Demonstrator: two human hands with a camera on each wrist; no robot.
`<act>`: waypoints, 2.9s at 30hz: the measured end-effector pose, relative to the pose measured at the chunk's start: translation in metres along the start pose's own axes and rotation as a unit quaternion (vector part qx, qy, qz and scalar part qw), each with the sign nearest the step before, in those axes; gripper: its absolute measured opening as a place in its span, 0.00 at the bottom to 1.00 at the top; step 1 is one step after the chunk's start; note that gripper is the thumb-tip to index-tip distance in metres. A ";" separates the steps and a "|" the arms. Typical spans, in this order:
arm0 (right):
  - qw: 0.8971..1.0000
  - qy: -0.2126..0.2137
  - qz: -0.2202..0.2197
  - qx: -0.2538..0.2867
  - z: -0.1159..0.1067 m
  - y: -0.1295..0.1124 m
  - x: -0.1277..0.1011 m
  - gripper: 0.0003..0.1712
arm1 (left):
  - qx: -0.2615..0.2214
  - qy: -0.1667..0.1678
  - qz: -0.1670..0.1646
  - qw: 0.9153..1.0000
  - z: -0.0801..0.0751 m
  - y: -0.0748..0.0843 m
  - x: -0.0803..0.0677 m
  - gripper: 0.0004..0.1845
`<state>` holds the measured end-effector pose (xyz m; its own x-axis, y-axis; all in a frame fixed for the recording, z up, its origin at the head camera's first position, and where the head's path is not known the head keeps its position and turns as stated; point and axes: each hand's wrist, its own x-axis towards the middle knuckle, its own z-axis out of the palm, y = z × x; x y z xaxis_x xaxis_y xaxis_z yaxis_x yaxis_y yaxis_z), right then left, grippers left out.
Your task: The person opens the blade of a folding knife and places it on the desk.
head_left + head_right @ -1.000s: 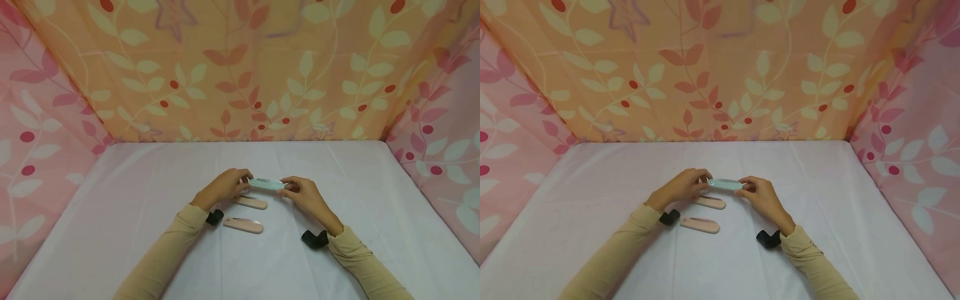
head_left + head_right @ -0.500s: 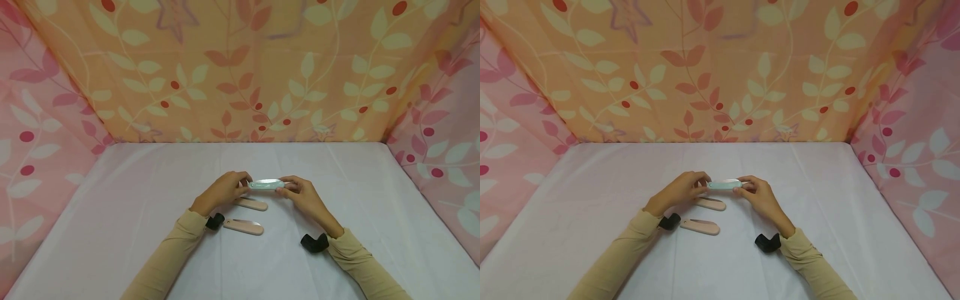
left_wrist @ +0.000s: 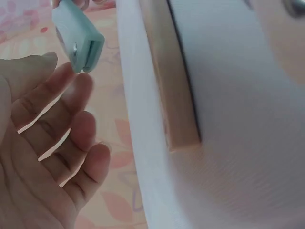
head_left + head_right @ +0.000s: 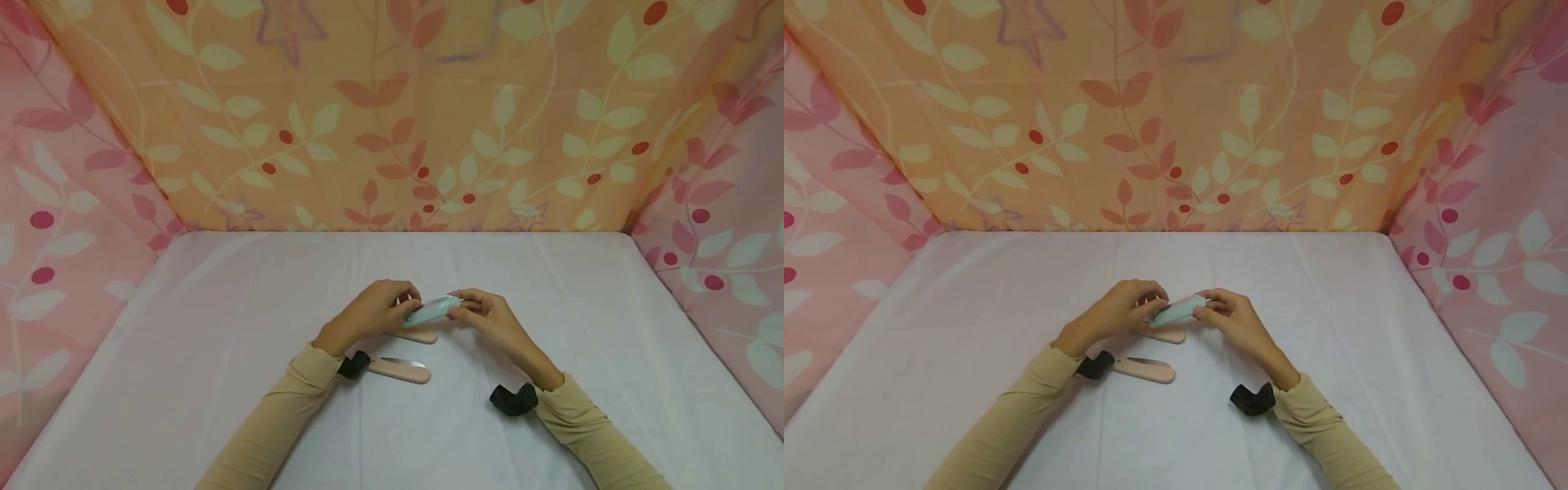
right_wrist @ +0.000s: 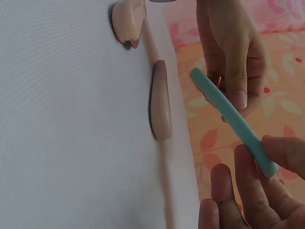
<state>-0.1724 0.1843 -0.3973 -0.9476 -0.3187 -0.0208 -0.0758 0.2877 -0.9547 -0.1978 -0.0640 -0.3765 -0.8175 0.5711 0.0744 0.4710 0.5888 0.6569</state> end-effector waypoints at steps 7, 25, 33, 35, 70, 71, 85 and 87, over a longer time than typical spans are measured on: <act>1.000 -0.016 -0.007 -0.021 0.002 -0.003 -0.002 0.23 | -0.045 -0.017 0.018 0.999 0.004 -0.001 0.002 0.08; 1.000 -0.013 -0.001 -0.021 0.007 -0.007 -0.005 0.22 | -0.124 -0.048 0.012 0.991 0.009 0.002 0.000 0.08; 0.999 -0.018 0.003 -0.029 0.007 -0.007 -0.004 0.21 | -0.119 -0.054 0.026 0.991 0.011 0.003 0.001 0.08; 0.999 -0.019 0.003 -0.029 0.007 -0.006 -0.004 0.21 | -0.109 -0.053 0.029 0.992 0.011 0.003 0.001 0.08; 0.999 -0.036 0.002 -0.015 0.003 -0.010 -0.005 0.22 | -0.169 -0.052 -0.025 0.984 0.009 0.002 0.001 0.12; 0.999 -0.039 0.003 -0.015 0.004 -0.011 -0.006 0.22 | -0.168 -0.055 -0.024 0.984 0.009 0.003 0.000 0.12; 0.999 -0.027 0.003 -0.028 0.005 -0.014 -0.008 0.20 | -0.124 -0.027 0.027 0.992 0.009 0.006 -0.001 0.10; 0.999 -0.028 0.003 -0.029 0.005 -0.014 -0.008 0.21 | -0.126 -0.021 0.028 0.991 0.008 0.005 -0.001 0.11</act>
<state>-0.1625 0.1785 -0.3856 -0.9291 -0.3671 -0.0440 -0.0900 0.3400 -0.9361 -0.1916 -0.0568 -0.3790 -0.7757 0.6248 0.0889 0.4134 0.3967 0.8196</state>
